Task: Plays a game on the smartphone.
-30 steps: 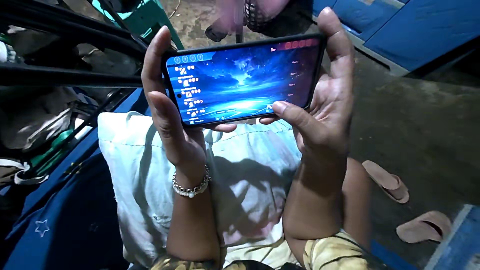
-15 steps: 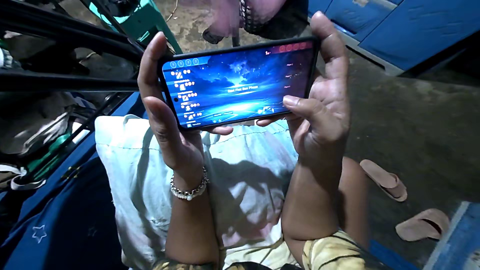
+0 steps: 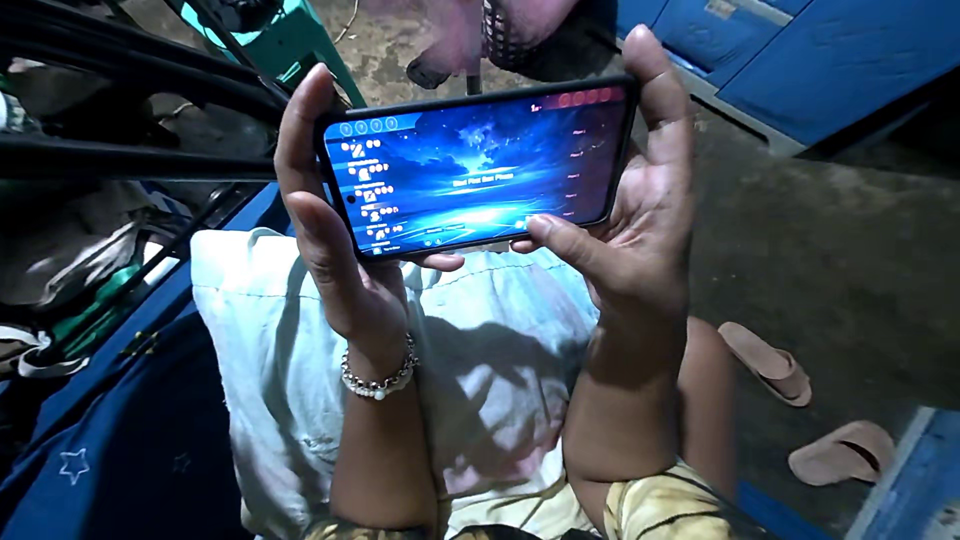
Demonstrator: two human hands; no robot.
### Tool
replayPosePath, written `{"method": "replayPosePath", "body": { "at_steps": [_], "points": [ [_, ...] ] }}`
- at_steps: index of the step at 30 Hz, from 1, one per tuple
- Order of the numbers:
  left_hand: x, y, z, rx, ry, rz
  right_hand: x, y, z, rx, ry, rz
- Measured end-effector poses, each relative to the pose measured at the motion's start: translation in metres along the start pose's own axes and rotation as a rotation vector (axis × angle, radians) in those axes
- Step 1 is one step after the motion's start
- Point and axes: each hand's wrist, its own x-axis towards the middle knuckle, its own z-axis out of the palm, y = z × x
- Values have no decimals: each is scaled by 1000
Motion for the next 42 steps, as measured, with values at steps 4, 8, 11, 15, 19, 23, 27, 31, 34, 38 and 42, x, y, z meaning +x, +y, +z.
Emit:
{"method": "replayPosePath", "body": {
  "at_steps": [4,8,11,15,19,23,27,31,34,38,42],
  "points": [
    [-1,1,0,-4,12,-18,-1,-2,0,6,-4,28],
    [0,1,1,-12,10,-26,-2,-2,0,13,8,31],
    [0,1,1,-17,8,-25,-2,-2,0,7,18,38],
    [-1,2,1,-16,9,-44,-2,-2,-1,1,14,38],
    [-1,2,1,-26,10,-47,-2,-3,-2,-10,11,51],
    [0,1,1,6,-3,-17,-1,-3,-1,-11,17,63],
    [-1,2,0,-31,5,-42,-1,-3,-1,-12,20,56],
    [-2,2,-4,-148,-36,-140,-1,-5,-2,-31,47,68],
    [-2,0,-2,-159,-25,-145,-1,-6,-1,-6,58,74],
    [-2,0,-2,-141,33,-108,0,-8,-6,95,22,120],
    [-4,-2,-2,-149,98,-115,6,-1,-31,-55,6,187]
  ]
}}
